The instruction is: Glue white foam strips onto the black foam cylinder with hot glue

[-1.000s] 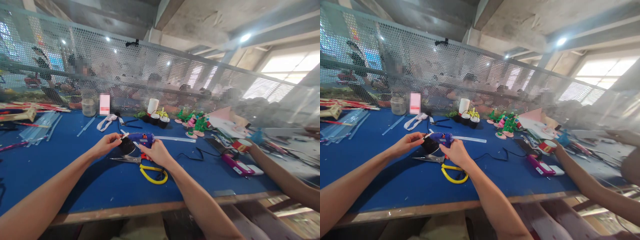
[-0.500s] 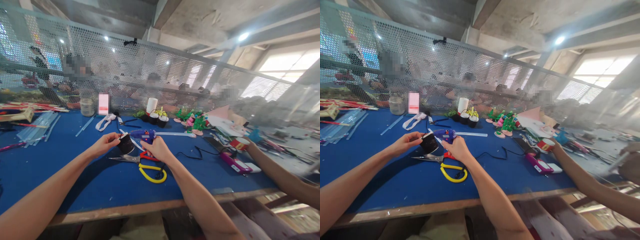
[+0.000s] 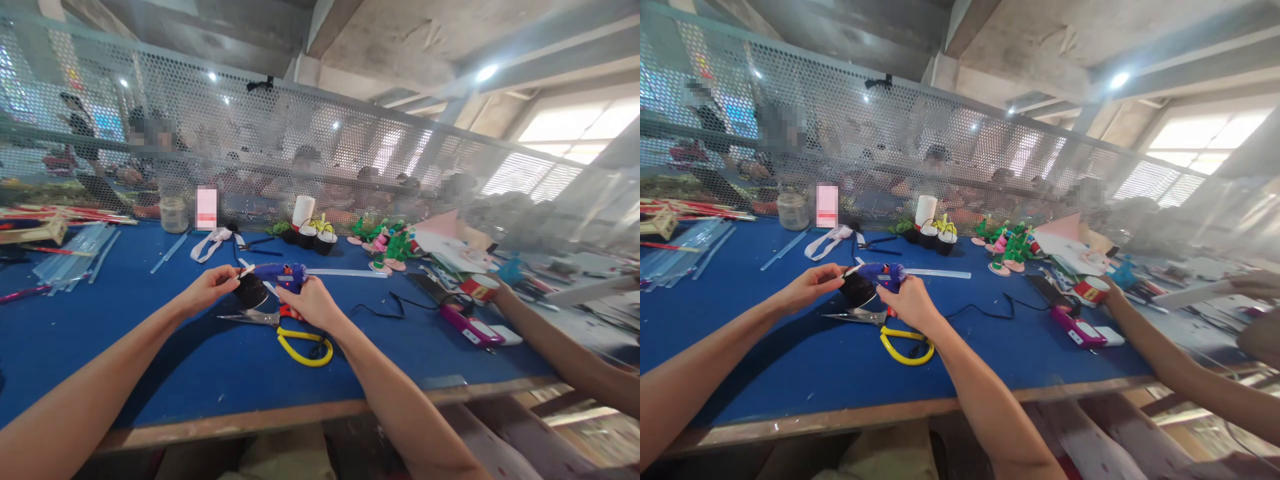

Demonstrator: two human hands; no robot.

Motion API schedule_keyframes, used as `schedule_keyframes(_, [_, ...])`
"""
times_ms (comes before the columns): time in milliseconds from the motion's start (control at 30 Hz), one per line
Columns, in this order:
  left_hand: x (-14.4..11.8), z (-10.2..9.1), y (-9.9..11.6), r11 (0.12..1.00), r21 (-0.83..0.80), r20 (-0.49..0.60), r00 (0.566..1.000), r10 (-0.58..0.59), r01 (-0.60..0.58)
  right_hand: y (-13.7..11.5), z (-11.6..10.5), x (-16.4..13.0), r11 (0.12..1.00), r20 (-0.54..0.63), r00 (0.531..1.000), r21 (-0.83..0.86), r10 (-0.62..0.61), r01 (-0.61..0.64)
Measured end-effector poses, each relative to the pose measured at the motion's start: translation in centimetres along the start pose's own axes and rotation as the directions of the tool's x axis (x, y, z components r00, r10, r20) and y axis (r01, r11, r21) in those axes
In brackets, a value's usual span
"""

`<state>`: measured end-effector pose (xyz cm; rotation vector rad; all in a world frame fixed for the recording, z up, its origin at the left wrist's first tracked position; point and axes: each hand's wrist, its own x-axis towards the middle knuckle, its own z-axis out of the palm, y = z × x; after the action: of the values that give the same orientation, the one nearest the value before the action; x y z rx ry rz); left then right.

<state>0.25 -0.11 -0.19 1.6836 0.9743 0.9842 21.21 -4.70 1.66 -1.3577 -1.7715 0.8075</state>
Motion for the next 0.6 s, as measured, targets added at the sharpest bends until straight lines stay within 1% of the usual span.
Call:
schedule_keyframes(100, [0.0,0.1,0.0,1.0,0.018,-0.013,1.0,-0.006,0.006,-0.1,0.4,-0.3,0.999,-0.002,0.999,-0.016,-0.052,0.052])
schedule_keyframes(367, [0.0,0.3,0.2,0.994,0.106,-0.043,0.999,0.018,-0.014,-0.5,1.0,-0.5,0.996,-0.008,0.996,-0.022,-0.091,0.091])
schedule_keyframes(467, [0.0,0.2,0.2,0.992,0.124,-0.035,0.999,0.026,-0.021,-0.2,0.7,-0.4,0.996,-0.004,0.997,-0.025,-0.081,0.081])
schedule_keyframes(600, [0.0,0.1,0.3,0.996,0.092,0.003,1.0,0.019,-0.019,0.2,-0.1,0.0,0.997,-0.032,0.998,-0.055,-0.046,0.045])
